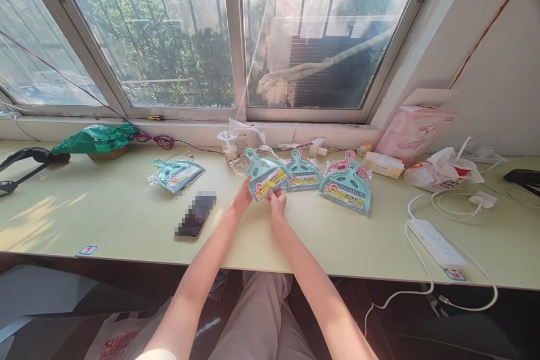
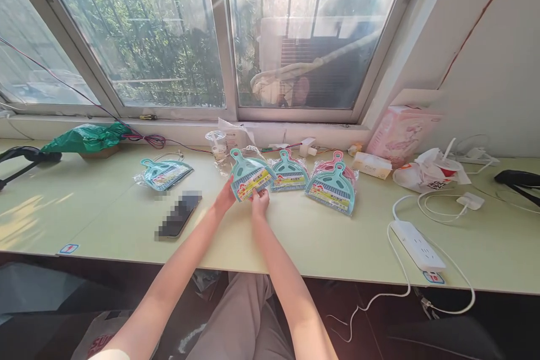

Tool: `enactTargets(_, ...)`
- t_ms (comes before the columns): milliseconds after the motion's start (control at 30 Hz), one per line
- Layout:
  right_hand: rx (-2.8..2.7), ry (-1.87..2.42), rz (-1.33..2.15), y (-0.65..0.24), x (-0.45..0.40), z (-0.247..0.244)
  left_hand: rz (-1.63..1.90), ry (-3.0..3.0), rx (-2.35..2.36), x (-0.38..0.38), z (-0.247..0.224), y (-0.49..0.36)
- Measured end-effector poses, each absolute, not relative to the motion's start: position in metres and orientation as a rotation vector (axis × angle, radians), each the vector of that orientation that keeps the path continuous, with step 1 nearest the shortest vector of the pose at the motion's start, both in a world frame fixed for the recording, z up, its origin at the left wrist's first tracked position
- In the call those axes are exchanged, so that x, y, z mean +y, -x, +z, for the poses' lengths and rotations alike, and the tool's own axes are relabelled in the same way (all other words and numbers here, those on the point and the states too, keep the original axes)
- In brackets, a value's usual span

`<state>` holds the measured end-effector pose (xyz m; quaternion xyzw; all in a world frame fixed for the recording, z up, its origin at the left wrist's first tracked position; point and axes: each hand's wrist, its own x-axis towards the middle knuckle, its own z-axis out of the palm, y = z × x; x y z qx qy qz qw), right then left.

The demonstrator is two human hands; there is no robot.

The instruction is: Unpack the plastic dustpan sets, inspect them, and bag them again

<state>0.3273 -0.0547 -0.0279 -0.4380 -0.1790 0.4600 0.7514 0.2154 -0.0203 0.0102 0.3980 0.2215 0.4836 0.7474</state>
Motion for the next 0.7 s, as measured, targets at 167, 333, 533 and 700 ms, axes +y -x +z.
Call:
enactTargets(167, -0.276, 0.983, 0.985, -0.329, -0.055, -0.026, 1.001, -0.983, 0.423, -0.031, 0.001, -0.222)
enactTargets(333, -0.305, 0.927, 1.018, -0.328, -0.055, -0.025, 1.078, -1.121, 0.619, -0.028, 0.004, -0.224)
enactTargets(533, -0.33, 0.896, 1.079, -0.325, -0.057, -0.022, 1.228, -1.122, 0.839, -0.026, -0.004, -0.226)
enactTargets(700, -0.323, 0.91, 1.144, -0.328, -0.057, -0.021, 1.354, -1.148, 0.884, -0.023, -0.005, -0.225)
